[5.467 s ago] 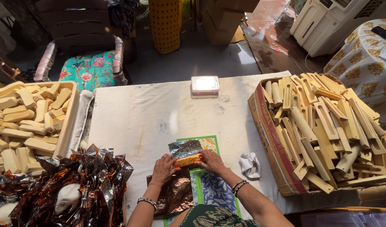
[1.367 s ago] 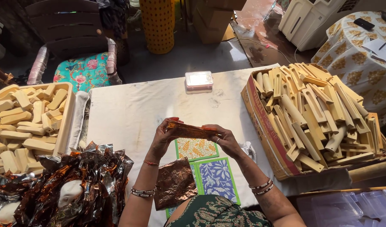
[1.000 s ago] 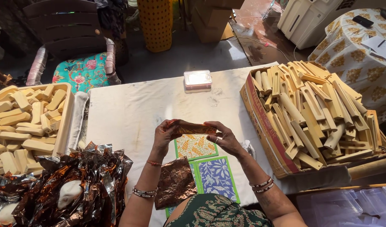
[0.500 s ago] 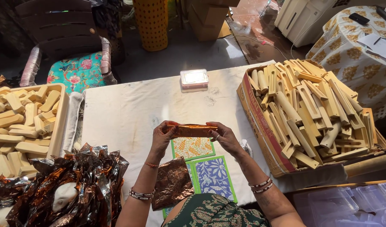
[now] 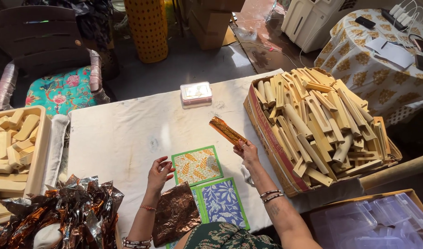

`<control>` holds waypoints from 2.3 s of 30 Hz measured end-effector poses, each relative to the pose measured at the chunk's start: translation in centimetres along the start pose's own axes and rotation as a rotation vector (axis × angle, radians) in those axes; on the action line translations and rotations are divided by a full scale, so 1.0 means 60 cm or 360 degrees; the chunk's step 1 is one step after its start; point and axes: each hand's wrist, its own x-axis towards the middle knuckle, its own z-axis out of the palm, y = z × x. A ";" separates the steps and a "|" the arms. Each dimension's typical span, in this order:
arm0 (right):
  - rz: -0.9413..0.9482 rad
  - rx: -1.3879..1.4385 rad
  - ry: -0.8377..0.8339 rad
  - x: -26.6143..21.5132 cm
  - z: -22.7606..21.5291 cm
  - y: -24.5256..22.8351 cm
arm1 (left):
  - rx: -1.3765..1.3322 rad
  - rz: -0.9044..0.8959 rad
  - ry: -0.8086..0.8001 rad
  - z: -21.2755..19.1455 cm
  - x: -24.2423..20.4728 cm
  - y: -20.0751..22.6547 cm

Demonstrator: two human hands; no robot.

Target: The person wipes a small plastic container and places it aside, then wipes several wooden handles with a cloth. The person wraps each handle in metallic foil and sets the wrapped items on the table. The person repeats this process for multiple handles.

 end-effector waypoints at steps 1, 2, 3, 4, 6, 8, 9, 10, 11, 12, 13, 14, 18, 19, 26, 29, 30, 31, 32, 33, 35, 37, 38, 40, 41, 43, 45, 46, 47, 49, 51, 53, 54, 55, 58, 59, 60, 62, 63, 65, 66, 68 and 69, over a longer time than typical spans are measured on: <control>-0.0005 0.0000 0.0009 0.033 -0.029 0.023 | 0.0001 0.0001 -0.0010 -0.011 -0.001 -0.019; 0.0001 0.0085 0.0199 0.067 -0.058 0.045 | -0.0001 -0.0052 0.0016 -0.022 -0.001 -0.038; 0.0007 0.0170 0.0390 0.101 -0.088 0.066 | -0.0002 -0.0105 0.0043 -0.032 0.000 -0.057; 0.0001 0.0170 0.0397 0.124 -0.114 0.088 | -0.0003 -0.0104 0.0034 -0.041 -0.003 -0.074; 0.0073 0.0315 0.0728 0.171 -0.163 0.129 | -0.0054 -0.0212 0.0088 -0.058 -0.006 -0.107; 0.0123 0.0354 0.0791 0.204 -0.197 0.166 | -0.0077 -0.0264 0.0110 -0.066 -0.005 -0.138; 0.0181 0.0391 0.0848 0.221 -0.213 0.185 | -0.0100 -0.0322 0.0140 -0.071 -0.004 -0.153; 0.0180 0.0394 0.0853 0.223 -0.216 0.192 | -0.0097 -0.0322 0.0136 -0.076 0.000 -0.175; 0.0208 0.0387 0.0894 0.226 -0.220 0.200 | -0.0070 -0.0371 0.0136 -0.082 0.003 -0.197; 0.0237 0.0381 0.0934 0.229 -0.221 0.208 | -0.0042 -0.0419 0.0137 -0.090 0.007 -0.219; 0.0237 0.0386 0.0937 0.213 -0.206 0.195 | -0.0037 -0.0419 0.0134 -0.089 0.009 -0.229; 0.0243 0.0287 0.1019 0.194 -0.192 0.184 | 0.0006 -0.0448 0.0108 -0.090 0.009 -0.241; 0.0036 -0.0179 0.1189 0.147 -0.151 0.151 | 0.0136 -0.0503 0.0047 -0.087 0.007 -0.255; 0.0039 -0.0175 0.1198 0.143 -0.149 0.151 | 0.0144 -0.0505 0.0041 -0.087 0.006 -0.255; 0.0053 -0.0362 0.1263 0.104 -0.143 0.133 | 0.0315 -0.0473 0.0004 -0.076 0.011 -0.253; 0.0068 -0.0472 0.1234 0.046 -0.126 0.106 | 0.0385 -0.0449 -0.0025 -0.073 0.002 -0.264; 0.0148 -0.0537 0.1202 0.029 -0.112 0.085 | 0.0402 -0.0423 -0.0041 -0.072 0.005 -0.266; 0.0146 -0.0530 0.1206 0.015 -0.120 0.087 | 0.0407 -0.0419 -0.0044 -0.069 0.009 -0.271; -0.0157 -0.1042 0.1252 -0.002 -0.126 0.093 | 0.0390 -0.0397 -0.0065 -0.069 0.011 -0.277; -0.0468 -0.1554 0.1261 -0.020 -0.134 0.099 | 0.0373 -0.0376 -0.0085 -0.070 0.013 -0.283; -0.0453 -0.1839 0.1084 -0.081 -0.117 0.079 | 0.0356 -0.0358 -0.0111 -0.071 0.013 -0.287; -0.0433 -0.2119 0.0900 -0.129 -0.104 0.062 | 0.0339 -0.0340 -0.0144 -0.070 0.013 -0.291; -0.0562 -0.2183 0.0814 -0.140 -0.098 0.052 | 0.0309 -0.0333 -0.0160 -0.067 0.017 -0.290; -0.0689 -0.2244 0.0734 -0.154 -0.083 0.024 | 0.0284 -0.0322 -0.0184 -0.061 0.022 -0.283; -0.0904 -0.2175 0.0652 -0.156 -0.075 0.006 | 0.0258 -0.0322 -0.0198 -0.058 0.023 -0.277; -0.1110 -0.2102 0.0571 -0.164 -0.056 -0.048 | 0.0233 -0.0328 -0.0215 -0.058 0.029 -0.279; -0.1495 -0.2003 0.0557 -0.166 -0.031 -0.125 | 0.0085 -0.0268 -0.0268 -0.060 0.046 -0.291; -0.1493 -0.2004 0.0556 -0.149 -0.035 -0.151 | 0.0085 -0.0269 -0.0269 -0.058 0.040 -0.279; -0.1545 -0.2041 0.0666 -0.131 -0.039 -0.178 | 0.0085 -0.0254 -0.0269 -0.057 0.034 -0.267; -0.1601 -0.2077 0.0777 -0.099 -0.044 -0.232 | 0.0082 -0.0235 -0.0269 -0.054 0.025 -0.246; -0.1471 -0.2212 0.0956 -0.071 -0.050 -0.284 | 0.0156 -0.0243 -0.0250 -0.054 0.015 -0.230; -0.1416 -0.2286 0.0973 -0.029 -0.068 -0.300 | 0.0140 -0.0237 -0.0249 -0.061 0.017 -0.237; -0.1361 -0.2359 0.0990 -0.005 -0.076 -0.309 | 0.0123 -0.0232 -0.0248 -0.064 0.018 -0.239; -0.1367 -0.2357 0.0986 -0.001 -0.070 -0.315 | 0.0119 -0.0228 -0.0243 -0.069 0.017 -0.241; -0.1251 -0.2560 0.0917 0.019 -0.052 -0.330 | 0.0110 -0.0249 -0.0203 -0.080 0.016 -0.249; -0.1203 -0.2636 0.0866 0.027 -0.044 -0.331 | 0.0131 -0.0272 -0.0180 -0.084 0.016 -0.251; -0.1154 -0.2713 0.0815 0.036 -0.036 -0.332 | 0.0151 -0.0294 -0.0159 -0.086 0.016 -0.254; -0.1115 -0.2822 0.0767 0.078 -0.037 -0.315 | 0.0156 -0.0311 -0.0138 -0.094 0.013 -0.259; -0.1065 -0.2929 0.0723 0.100 -0.037 -0.307 | 0.0169 -0.0331 -0.0122 -0.098 0.012 -0.261; -0.1011 -0.3031 0.0679 0.110 -0.013 -0.317 | 0.0166 -0.0352 -0.0087 -0.099 0.004 -0.253; -0.0941 -0.3130 0.0634 0.115 0.000 -0.319 | 0.0172 -0.0381 -0.0056 -0.102 -0.002 -0.250; -0.1009 -0.3162 0.0632 0.170 -0.023 -0.289 | 0.0183 -0.0408 -0.0017 -0.103 -0.003 -0.252; -0.1067 -0.3191 0.0638 0.197 -0.034 -0.273 | 0.0201 -0.0436 0.0013 -0.104 -0.004 -0.253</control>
